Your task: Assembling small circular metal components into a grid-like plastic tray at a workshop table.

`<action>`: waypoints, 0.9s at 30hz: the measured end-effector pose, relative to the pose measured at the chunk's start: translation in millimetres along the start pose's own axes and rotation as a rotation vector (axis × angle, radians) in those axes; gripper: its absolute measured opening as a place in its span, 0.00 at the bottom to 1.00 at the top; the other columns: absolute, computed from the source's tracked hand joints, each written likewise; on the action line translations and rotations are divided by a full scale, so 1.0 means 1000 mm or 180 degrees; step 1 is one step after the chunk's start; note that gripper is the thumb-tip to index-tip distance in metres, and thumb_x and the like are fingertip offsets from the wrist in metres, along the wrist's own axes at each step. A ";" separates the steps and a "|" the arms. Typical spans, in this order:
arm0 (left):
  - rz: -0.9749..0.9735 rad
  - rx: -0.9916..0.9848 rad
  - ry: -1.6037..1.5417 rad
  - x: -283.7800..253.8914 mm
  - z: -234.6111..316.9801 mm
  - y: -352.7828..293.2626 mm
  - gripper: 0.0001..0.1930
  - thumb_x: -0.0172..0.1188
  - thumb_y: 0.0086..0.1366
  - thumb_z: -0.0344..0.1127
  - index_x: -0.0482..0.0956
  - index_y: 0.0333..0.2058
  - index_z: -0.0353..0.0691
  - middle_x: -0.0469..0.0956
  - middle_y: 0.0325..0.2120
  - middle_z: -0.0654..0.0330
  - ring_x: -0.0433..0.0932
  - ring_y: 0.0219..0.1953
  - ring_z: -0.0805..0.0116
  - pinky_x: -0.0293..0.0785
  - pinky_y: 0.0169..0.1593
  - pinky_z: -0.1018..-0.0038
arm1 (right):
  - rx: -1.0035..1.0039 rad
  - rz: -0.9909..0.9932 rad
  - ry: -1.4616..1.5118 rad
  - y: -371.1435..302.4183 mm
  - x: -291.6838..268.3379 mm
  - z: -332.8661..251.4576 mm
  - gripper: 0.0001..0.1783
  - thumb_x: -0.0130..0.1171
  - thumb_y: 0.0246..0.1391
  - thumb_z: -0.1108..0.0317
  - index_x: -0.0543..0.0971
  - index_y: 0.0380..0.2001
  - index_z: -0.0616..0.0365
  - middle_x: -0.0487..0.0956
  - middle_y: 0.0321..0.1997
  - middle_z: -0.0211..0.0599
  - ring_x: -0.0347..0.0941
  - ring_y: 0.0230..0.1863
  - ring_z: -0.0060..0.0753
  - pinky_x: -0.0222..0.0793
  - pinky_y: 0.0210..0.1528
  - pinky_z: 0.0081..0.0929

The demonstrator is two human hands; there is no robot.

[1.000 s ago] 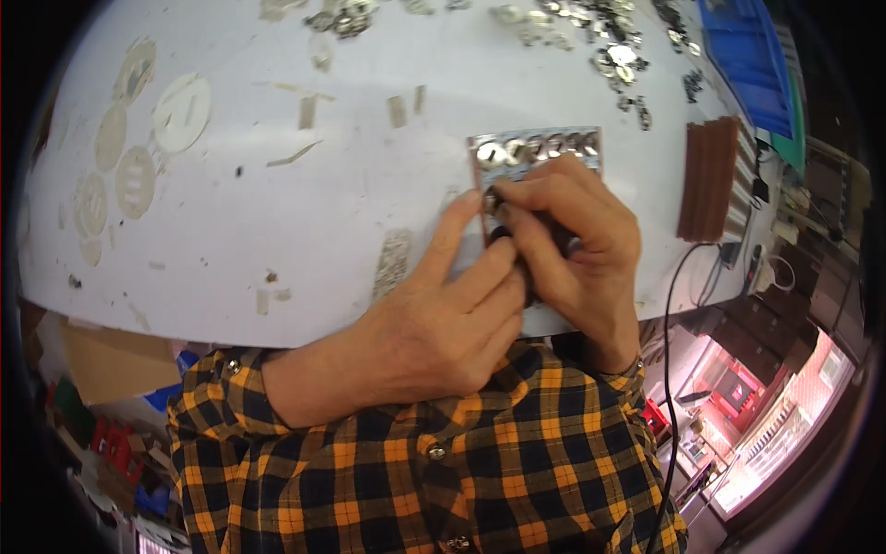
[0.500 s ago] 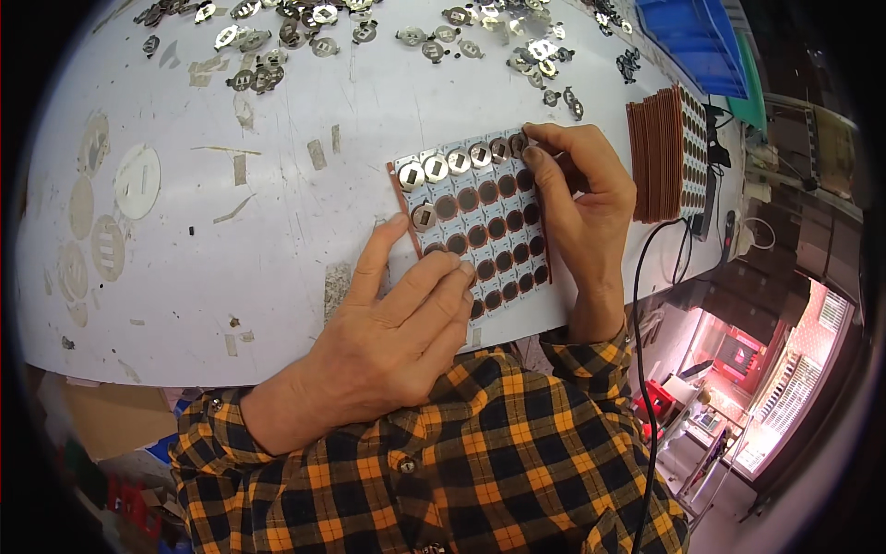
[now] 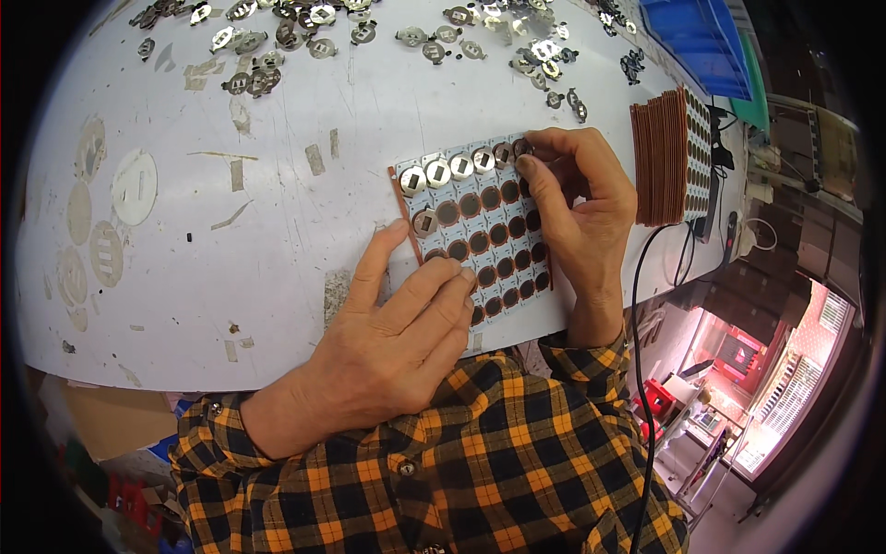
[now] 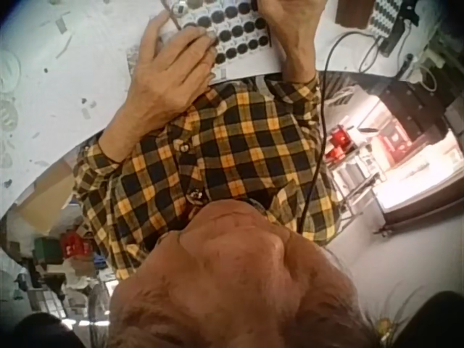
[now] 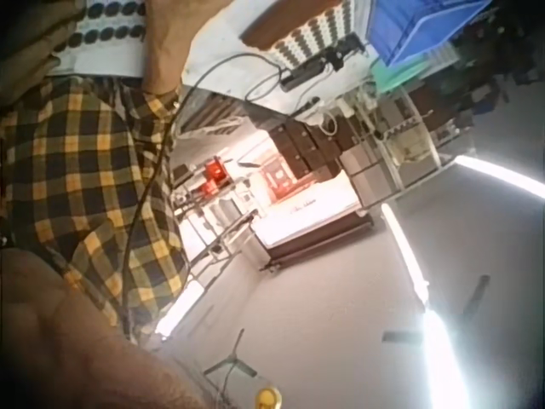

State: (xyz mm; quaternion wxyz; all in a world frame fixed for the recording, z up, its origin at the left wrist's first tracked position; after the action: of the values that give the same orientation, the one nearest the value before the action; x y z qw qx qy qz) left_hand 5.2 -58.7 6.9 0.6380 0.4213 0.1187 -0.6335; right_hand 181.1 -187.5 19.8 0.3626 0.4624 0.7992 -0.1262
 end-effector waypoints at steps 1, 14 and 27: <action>0.0028 0.0019 0.0042 0.000 0.000 0.000 0.18 0.75 0.51 0.36 0.87 0.39 0.32 0.84 0.49 0.54 0.80 0.57 0.57 0.65 0.70 0.34 | 0.0002 0.0003 -0.0004 0.001 0.000 0.000 0.10 0.67 0.58 0.81 0.84 0.43 0.65 0.80 0.36 0.28 0.73 0.32 0.14 0.67 0.34 0.14; 0.0039 -0.0043 0.0047 0.000 0.000 0.001 0.19 0.76 0.50 0.36 0.87 0.40 0.33 0.83 0.49 0.53 0.79 0.57 0.56 0.64 0.71 0.35 | 0.0475 -0.0531 0.0496 0.017 -0.002 0.007 0.08 0.70 0.57 0.77 0.82 0.39 0.63 0.79 0.32 0.23 0.68 0.29 0.08 0.62 0.31 0.12; 0.0001 -0.0034 0.0113 -0.001 0.000 0.003 0.20 0.75 0.50 0.35 0.86 0.42 0.32 0.83 0.50 0.52 0.79 0.59 0.55 0.65 0.70 0.37 | -0.0106 0.0038 0.0277 -0.003 0.001 0.011 0.13 0.65 0.58 0.82 0.85 0.47 0.64 0.82 0.39 0.32 0.73 0.34 0.16 0.67 0.36 0.14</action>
State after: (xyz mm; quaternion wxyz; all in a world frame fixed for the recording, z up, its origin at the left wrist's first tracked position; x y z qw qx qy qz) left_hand 7.7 -59.2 8.8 0.6381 0.4291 0.1333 -0.6252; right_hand 183.3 -194.0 10.7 0.3359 0.4661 0.8134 -0.0906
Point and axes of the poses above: each hand's wrist, its own y-axis towards the middle knuckle, its own x-axis out of the palm, z = x × y, the point moved 4 cm from there along y, towards the middle knuckle
